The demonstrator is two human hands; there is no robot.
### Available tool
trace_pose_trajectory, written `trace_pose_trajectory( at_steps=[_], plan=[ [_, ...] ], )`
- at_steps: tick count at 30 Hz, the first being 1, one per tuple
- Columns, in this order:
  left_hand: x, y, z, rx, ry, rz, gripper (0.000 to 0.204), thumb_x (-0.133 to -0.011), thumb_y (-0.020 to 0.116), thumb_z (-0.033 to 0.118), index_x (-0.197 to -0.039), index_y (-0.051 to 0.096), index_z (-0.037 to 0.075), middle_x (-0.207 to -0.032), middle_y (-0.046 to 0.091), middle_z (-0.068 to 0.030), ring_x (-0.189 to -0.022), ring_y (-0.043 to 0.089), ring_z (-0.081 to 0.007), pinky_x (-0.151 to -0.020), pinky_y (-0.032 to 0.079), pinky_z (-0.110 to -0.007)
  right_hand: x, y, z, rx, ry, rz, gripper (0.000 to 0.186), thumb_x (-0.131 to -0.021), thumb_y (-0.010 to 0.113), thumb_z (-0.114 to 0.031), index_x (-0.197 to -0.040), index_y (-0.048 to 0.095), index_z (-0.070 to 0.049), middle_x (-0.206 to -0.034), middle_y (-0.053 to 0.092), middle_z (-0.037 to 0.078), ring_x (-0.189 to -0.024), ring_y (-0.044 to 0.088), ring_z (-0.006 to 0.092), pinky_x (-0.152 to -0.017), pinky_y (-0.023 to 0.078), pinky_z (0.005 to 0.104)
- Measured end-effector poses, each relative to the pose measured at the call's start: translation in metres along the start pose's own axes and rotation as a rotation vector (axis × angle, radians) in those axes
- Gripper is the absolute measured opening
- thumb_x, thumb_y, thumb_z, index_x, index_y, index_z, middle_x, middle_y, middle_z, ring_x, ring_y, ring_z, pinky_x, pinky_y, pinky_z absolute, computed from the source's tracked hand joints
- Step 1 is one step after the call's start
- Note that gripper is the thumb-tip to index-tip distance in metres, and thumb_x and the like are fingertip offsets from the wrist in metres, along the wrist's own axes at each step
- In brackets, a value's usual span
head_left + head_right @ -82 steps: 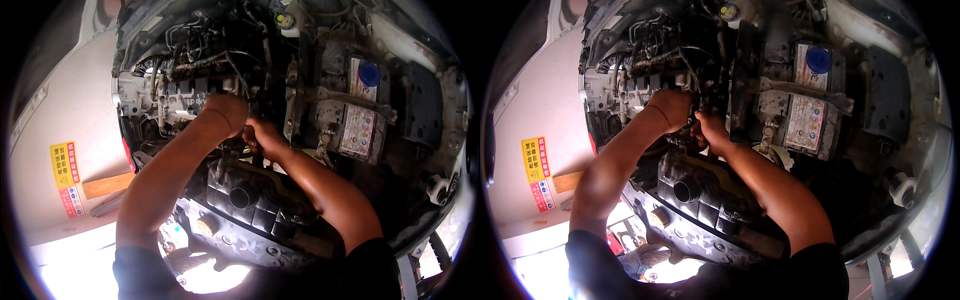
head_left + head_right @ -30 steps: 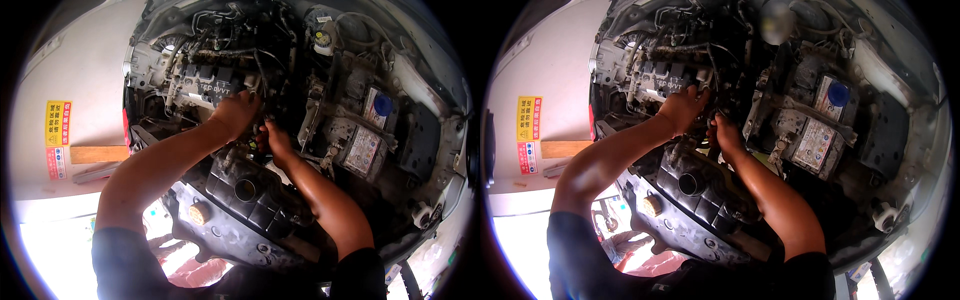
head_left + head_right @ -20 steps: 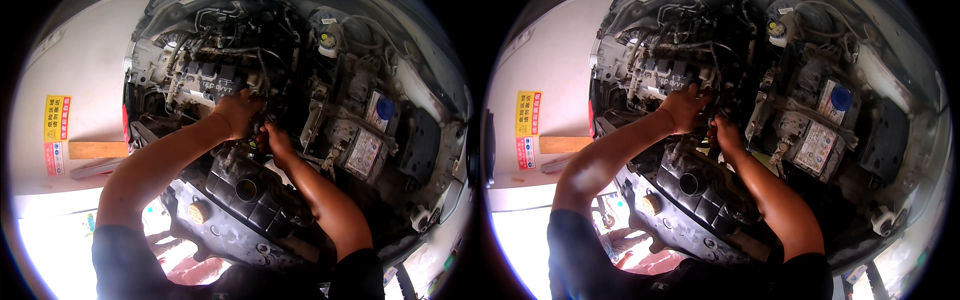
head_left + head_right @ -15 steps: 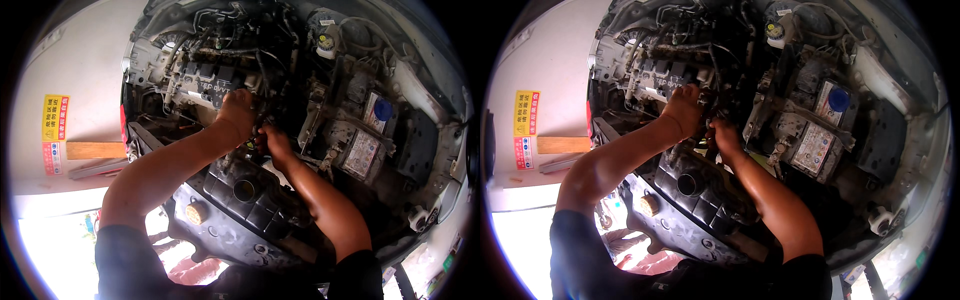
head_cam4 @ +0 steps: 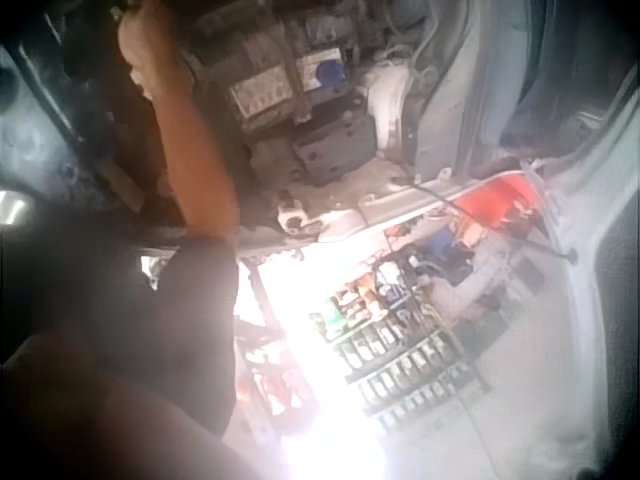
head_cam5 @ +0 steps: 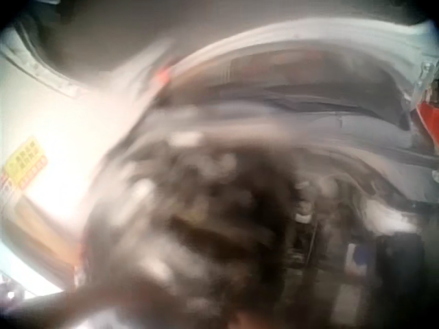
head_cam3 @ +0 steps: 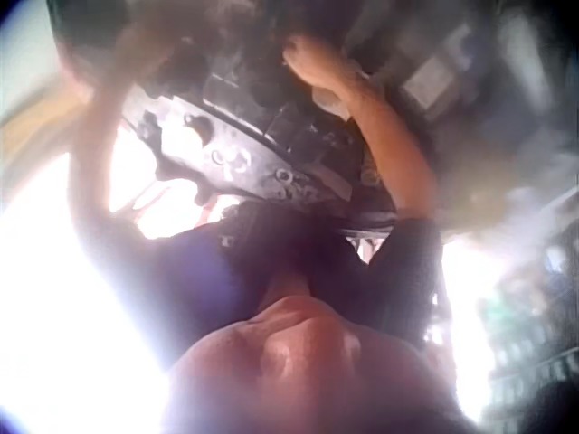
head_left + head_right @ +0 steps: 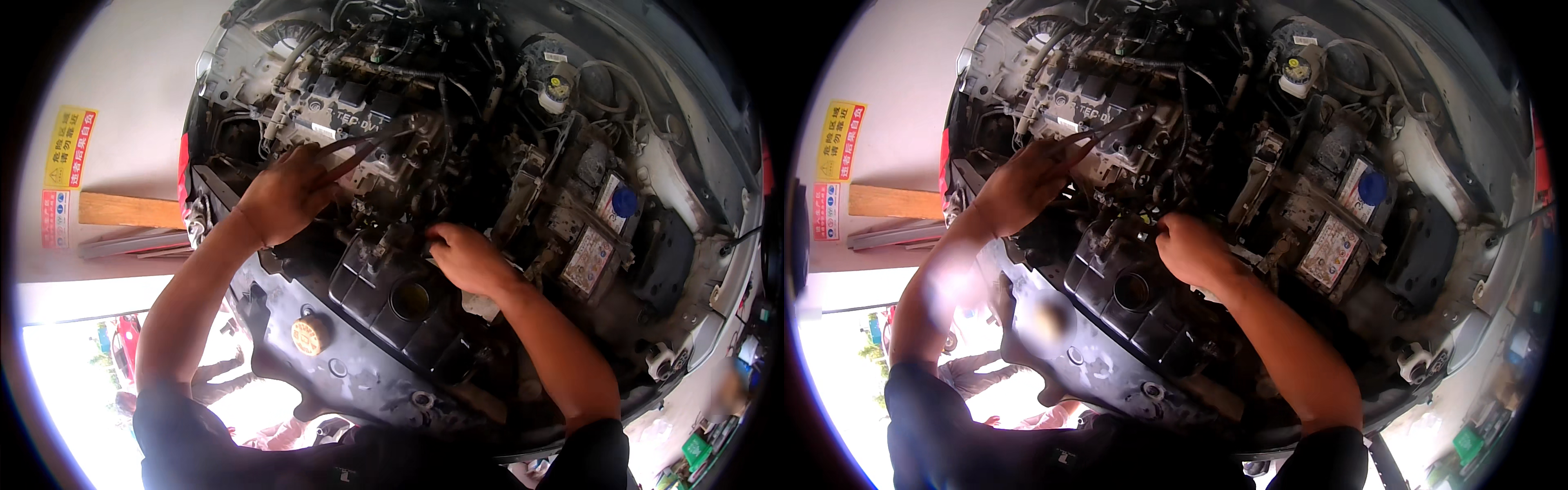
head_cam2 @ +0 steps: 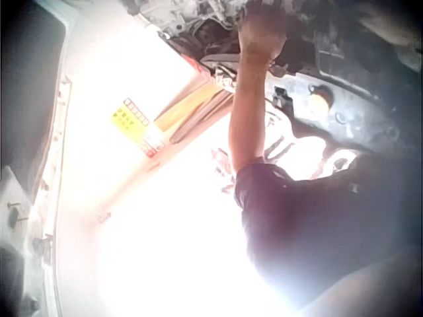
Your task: The person works on a car engine, using pliers to manipulate components and wires within the engine bay. They use a cloth to wipe parts of the engine and handle various engine components by hand while a second person assists from the side.
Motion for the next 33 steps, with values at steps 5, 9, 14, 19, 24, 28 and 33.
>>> trace_pose_trajectory(
  at_steps=[5,9,14,19,24,28,33],
  plan=[
    [0.068,0.011,-0.043,0.115,-0.066,0.325,0.029,-0.097,0.064,0.025,-0.109,0.067,-0.001,-0.140,0.052,-0.0246,-0.123,0.054,-0.0435,-0.104,0.046,-0.047,-0.047,-0.114,-0.054,0.565,0.122,0.095,0.034,-0.094,0.057,-0.024,-0.113,0.070,0.001,-0.116,0.069,0.024,-0.109,0.066,0.0420,-0.093,0.054,0.0474],
    [0.077,0.039,-0.056,0.256,-0.119,0.445,0.032,-0.099,0.064,0.026,-0.107,0.065,-0.005,-0.139,0.051,-0.0273,-0.125,0.052,-0.0461,-0.106,0.045,-0.047,-0.153,-0.133,0.023,0.838,0.363,-0.108,0.036,-0.093,0.062,-0.027,-0.111,0.070,0.003,-0.105,0.073,0.022,-0.088,0.071,0.0363,-0.077,0.056,0.0452],
    [0.098,0.070,-0.073,0.336,-0.066,0.563,0.032,-0.097,0.068,0.026,-0.102,0.064,-0.005,-0.136,0.052,-0.0303,-0.124,0.052,-0.0468,-0.104,0.046,-0.048,-0.194,-0.063,0.089,0.641,0.534,-0.291,0.042,-0.095,0.061,-0.031,-0.123,0.064,0.000,-0.116,0.067,0.015,-0.088,0.068,0.0300,-0.075,0.060,0.0435],
    [0.104,0.075,-0.078,0.418,-0.016,0.602,0.033,-0.097,0.068,0.026,-0.096,0.063,-0.006,-0.137,0.052,-0.0314,-0.122,0.054,-0.0471,-0.104,0.046,-0.048,-0.206,-0.072,0.131,0.338,0.626,-0.382,0.037,-0.098,0.058,-0.036,-0.115,0.064,-0.004,-0.103,0.062,0.011,-0.089,0.064,0.0297,-0.081,0.059,0.0536],
    [0.103,0.079,-0.083,0.458,-0.022,0.615,0.033,-0.096,0.069,0.026,-0.094,0.062,-0.007,-0.135,0.053,-0.0314,-0.117,0.056,-0.0479,-0.102,0.047,-0.049,-0.178,-0.057,0.121,-0.211,0.888,0.024,0.038,-0.102,0.053,-0.049,-0.087,0.054,-0.014,-0.085,0.057,0.003,-0.074,0.057,0.0247,-0.093,0.049,0.0632],
    [0.102,0.083,-0.085,0.474,-0.020,0.646,0.028,-0.093,0.070,0.022,-0.095,0.064,-0.005,-0.134,0.054,-0.0307,-0.115,0.057,-0.0465,-0.101,0.048,-0.048,-0.176,-0.047,0.136,-0.428,0.856,0.245,0.038,-0.101,0.055,-0.049,-0.080,0.050,-0.018,-0.072,0.051,-0.002,-0.066,0.053,0.0208,-0.089,0.048,0.0551],
    [0.100,0.085,-0.084,0.520,-0.026,0.665,0.028,-0.088,0.074,0.021,-0.097,0.066,-0.005,-0.134,0.054,-0.0291,-0.116,0.058,-0.0440,-0.102,0.048,-0.047,-0.172,-0.041,0.157,-0.690,0.834,0.349,0.039,-0.101,0.055,-0.046,-0.074,0.047,-0.019,-0.062,0.044,-0.003,-0.058,0.044,0.0142,-0.065,0.042,0.0382]
  ],
)
Point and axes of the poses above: each hand's wrist, its own x-axis away from the middle knuckle, its own y-axis out of the palm, z = x × y, the point moved 5 cm from there along -x, towards the middle knuckle
